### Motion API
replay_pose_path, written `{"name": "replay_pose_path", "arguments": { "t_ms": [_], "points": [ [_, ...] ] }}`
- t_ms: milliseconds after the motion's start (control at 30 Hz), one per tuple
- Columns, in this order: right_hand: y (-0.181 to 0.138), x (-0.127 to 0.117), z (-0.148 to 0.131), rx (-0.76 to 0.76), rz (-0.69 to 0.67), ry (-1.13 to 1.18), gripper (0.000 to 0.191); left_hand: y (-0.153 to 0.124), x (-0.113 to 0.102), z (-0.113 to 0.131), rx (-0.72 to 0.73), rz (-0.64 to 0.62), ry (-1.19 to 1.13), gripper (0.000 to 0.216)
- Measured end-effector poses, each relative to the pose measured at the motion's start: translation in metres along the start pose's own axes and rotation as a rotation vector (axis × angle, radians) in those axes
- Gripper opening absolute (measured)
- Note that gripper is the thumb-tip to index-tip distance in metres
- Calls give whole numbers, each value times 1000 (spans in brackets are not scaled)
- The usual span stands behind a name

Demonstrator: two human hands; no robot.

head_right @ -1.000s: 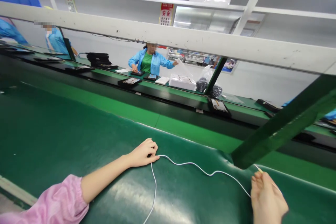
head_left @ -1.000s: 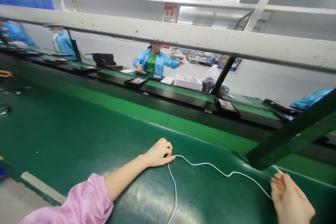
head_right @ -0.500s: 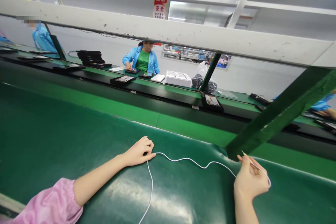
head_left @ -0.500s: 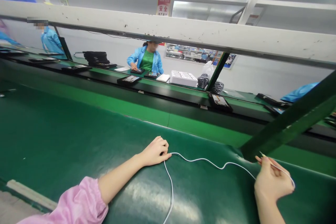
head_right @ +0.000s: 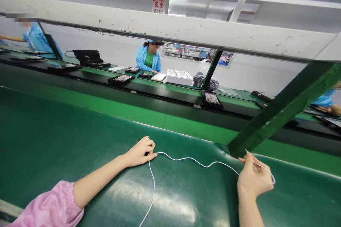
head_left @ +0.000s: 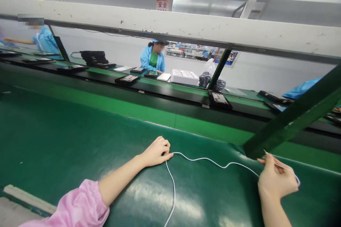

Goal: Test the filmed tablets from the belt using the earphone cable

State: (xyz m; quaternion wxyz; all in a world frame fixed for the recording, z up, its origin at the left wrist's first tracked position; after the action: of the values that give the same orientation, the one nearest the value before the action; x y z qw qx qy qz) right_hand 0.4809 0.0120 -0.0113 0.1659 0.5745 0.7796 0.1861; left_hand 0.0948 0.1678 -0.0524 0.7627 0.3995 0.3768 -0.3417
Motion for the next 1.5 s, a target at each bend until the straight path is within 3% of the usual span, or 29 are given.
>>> {"name": "replay_pose_path", "arguments": {
  "t_ms": [333, 900, 1167, 1333, 1500],
  "points": [
    [-4, 1, -13, -9, -32, -191, 36, 0, 1, -1, -1, -8, -10, 37],
    [8, 6, 6, 57, -132, -425, 33, 1, 0, -1, -6, -10, -16, 39],
    [8, 23, 18, 110, -320, -445, 51, 0, 1, -1, -8, -14, -14, 39],
    [5, 25, 17, 120, -334, -335, 64, 0, 1, -2, -6, -13, -9, 40],
    [1, 26, 10, 130, -339, -359, 64, 0, 1, -2, -4, -8, -7, 40]
  ]
}}
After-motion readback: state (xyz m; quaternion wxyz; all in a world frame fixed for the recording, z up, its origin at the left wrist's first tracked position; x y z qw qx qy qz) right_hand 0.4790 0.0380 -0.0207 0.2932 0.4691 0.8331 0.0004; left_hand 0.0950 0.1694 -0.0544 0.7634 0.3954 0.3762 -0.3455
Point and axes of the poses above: each hand's wrist, its own y-axis towards the middle knuckle, its own x-axis out of the palm, z = x × y, the point moved 9 cm from there along y, towards the middle knuckle, and after that the axes turned 12 degrees about -z, right-handed, at the moved point
